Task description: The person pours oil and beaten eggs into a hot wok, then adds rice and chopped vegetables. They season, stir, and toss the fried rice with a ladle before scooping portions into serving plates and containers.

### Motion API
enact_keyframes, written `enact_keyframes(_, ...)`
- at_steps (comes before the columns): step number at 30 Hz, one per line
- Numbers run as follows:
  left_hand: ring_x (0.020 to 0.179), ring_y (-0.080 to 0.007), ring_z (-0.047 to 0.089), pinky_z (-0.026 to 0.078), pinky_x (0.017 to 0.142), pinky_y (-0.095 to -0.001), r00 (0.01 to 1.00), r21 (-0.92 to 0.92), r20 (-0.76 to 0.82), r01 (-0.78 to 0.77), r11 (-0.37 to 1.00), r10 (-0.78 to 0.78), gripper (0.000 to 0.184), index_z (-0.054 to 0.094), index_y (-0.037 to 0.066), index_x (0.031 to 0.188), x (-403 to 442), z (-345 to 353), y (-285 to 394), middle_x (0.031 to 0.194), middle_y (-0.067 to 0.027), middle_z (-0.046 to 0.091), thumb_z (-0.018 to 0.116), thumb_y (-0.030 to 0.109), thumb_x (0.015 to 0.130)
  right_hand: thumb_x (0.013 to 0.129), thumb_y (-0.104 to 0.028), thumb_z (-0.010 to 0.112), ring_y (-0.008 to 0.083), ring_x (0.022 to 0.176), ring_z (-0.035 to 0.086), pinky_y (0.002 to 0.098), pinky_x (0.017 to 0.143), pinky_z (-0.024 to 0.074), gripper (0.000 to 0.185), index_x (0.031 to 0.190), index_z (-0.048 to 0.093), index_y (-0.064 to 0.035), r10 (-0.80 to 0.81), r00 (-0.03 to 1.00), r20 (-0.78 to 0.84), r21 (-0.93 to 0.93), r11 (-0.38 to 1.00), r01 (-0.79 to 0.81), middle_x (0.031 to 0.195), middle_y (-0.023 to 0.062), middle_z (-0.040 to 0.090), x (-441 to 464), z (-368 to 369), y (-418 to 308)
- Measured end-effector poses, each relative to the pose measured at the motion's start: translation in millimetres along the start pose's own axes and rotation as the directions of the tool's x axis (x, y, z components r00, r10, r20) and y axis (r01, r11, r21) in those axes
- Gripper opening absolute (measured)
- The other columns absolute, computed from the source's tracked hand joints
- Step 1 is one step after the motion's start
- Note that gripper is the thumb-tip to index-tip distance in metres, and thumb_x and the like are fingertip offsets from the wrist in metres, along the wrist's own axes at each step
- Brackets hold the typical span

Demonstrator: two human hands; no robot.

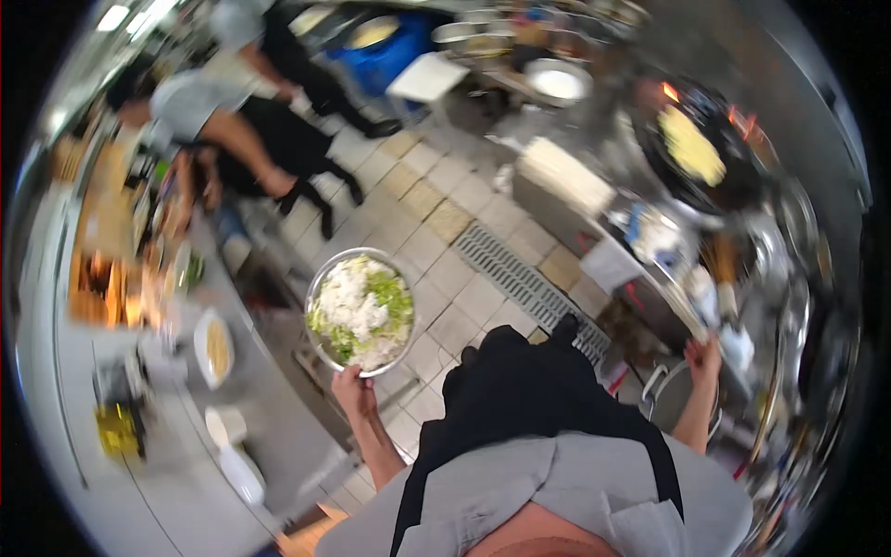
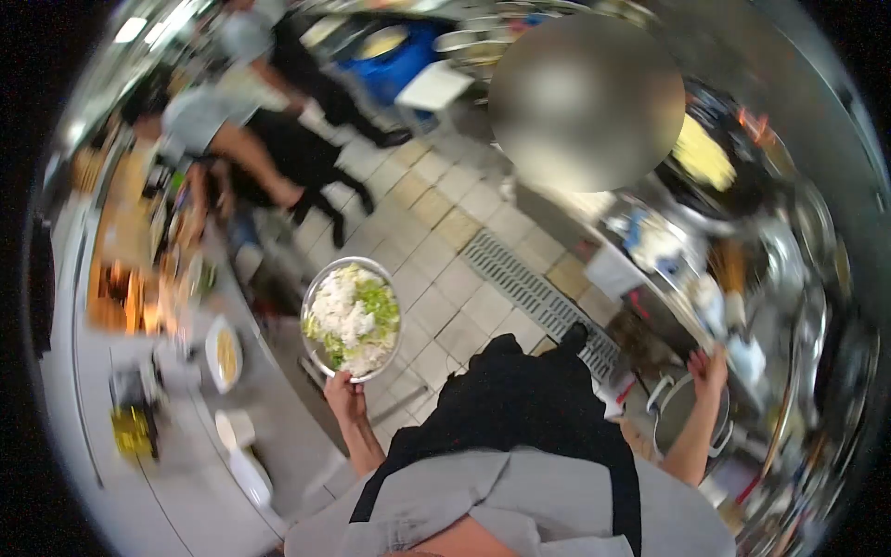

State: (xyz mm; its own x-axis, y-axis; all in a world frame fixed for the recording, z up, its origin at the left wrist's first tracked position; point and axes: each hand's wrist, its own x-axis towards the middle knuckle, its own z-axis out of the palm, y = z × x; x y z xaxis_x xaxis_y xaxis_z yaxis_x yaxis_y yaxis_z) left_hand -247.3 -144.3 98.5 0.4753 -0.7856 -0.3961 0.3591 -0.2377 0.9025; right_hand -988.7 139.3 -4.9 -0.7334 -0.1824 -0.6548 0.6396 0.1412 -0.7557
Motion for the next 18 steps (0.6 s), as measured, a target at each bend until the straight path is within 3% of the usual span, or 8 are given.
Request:
enact_keyframes(2, 0.054, -0.0132, 0.053, 0.04, 0.042, -0.0277, 0.956, -0.038, 0.277, 0.115, 0.993, -0.101, 0.016, 0.053, 0.002, 0.095, -20, 108, 5, 0.075, -0.0046, 0.058, 0.057, 0.001, 0.079, 0.091, -0.027, 0.064, 0.0196, 0.052, 0.059, 0.0339, 0.041, 0.0447, 0.024, 0.107, 0.055, -0.0107, -0.135, 0.987, -0.084, -0.132, 0.984, 0.123, 0.071, 0.0061, 0.06, -22, 31, -6)
enact_keyframes(4, 0.059, -0.0119, 0.054, 0.04, 0.046, -0.0256, 0.89, 0.129, 0.419, 0.138, 0.982, -0.18, 0.008, 0.053, 0.005, 0.092, -41, 217, 1, 0.076, -0.0024, 0.055, 0.054, 0.005, 0.084, 0.087, -0.017, 0.061, 0.0145, 0.04, 0.047, 0.0315, 0.035, 0.0374, 0.011, 0.087, 0.055, -0.0077, -0.225, 0.96, -0.167, -0.275, 0.946, 0.173, 0.059, 0.002, 0.051, -30, 42, -19)
enact_keyframes(8, 0.059, -0.0129, 0.056, 0.041, 0.043, -0.0271, 0.693, 0.209, 0.675, 0.151, 0.966, -0.254, 0.019, 0.053, 0.0, 0.099, -61, 425, -29, 0.083, -0.0086, 0.062, 0.055, 0.0, 0.079, 0.086, -0.015, 0.062, 0.01, 0.039, 0.046, 0.026, 0.032, 0.035, 0.015, 0.094, 0.056, -0.004, -0.347, 0.93, -0.123, -0.25, 0.918, 0.309, 0.06, 0.0002, 0.051, -57, 43, -37)
enact_keyframes(10, 0.056, -0.0148, 0.052, 0.04, 0.042, -0.0286, 0.471, 0.322, 0.834, 0.006, 0.947, -0.287, 0.01, 0.052, 0.004, 0.089, -41, 527, -44, 0.076, -0.0055, 0.057, 0.056, 0.0, 0.081, 0.086, -0.012, 0.059, 0.0095, 0.037, 0.045, 0.0263, 0.031, 0.0331, 0.011, 0.092, 0.056, -0.0036, -0.345, 0.928, -0.142, -0.201, 0.928, 0.314, 0.057, 0.0004, 0.05, -82, 40, -35)
enact_keyframes(13, 0.052, -0.0166, 0.051, 0.043, 0.041, -0.0301, 0.39, 0.345, 0.898, -0.336, 0.876, -0.205, 0.004, 0.056, 0.003, 0.083, -110, 670, -37, 0.066, -0.0048, 0.052, 0.057, 0.0, 0.08, 0.085, -0.007, 0.06, 0.0084, 0.037, 0.041, 0.0253, 0.034, 0.0314, 0.014, 0.097, 0.053, -0.0038, -0.41, 0.905, -0.113, -0.14, 0.908, 0.394, 0.058, -0.001, 0.048, -109, 22, -30)
enact_keyframes(14, 0.049, -0.0179, 0.055, 0.046, 0.043, -0.0293, 0.283, 0.343, 0.931, -0.474, 0.811, -0.228, 0.005, 0.061, 0.0, 0.083, -122, 714, -40, 0.065, -0.0052, 0.057, 0.058, 0.002, 0.079, 0.085, -0.005, 0.059, 0.0077, 0.038, 0.04, 0.0248, 0.034, 0.031, 0.014, 0.098, 0.053, -0.0037, -0.437, 0.89, -0.128, -0.163, 0.895, 0.415, 0.06, -0.0014, 0.048, -112, 16, -27)
enact_keyframes(16, 0.048, -0.0236, 0.06, 0.051, 0.049, -0.0334, 0.144, 0.172, 0.985, -0.775, 0.608, -0.097, 0.012, 0.066, -0.002, 0.082, -157, 786, -60, 0.067, -0.0114, 0.065, 0.058, 0.006, 0.079, 0.085, -0.003, 0.059, 0.007, 0.045, 0.043, 0.0247, 0.04, 0.0341, 0.015, 0.099, 0.054, -0.0028, -0.352, 0.923, -0.158, -0.201, 0.926, 0.319, 0.065, -0.0014, 0.048, -134, 10, -41)
enact_keyframes(18, 0.061, -0.0333, 0.068, 0.056, 0.06, -0.0419, -0.113, -0.116, 0.993, -0.975, 0.187, 0.025, 0.02, 0.07, -0.003, 0.085, -215, 820, -69, 0.074, -0.0209, 0.069, 0.057, 0.01, 0.079, 0.085, -0.003, 0.06, 0.0067, 0.053, 0.044, 0.0248, 0.046, 0.0367, 0.016, 0.1, 0.055, -0.0018, -0.328, 0.932, -0.157, -0.238, 0.928, 0.286, 0.068, -0.0015, 0.048, -141, 0, -43)
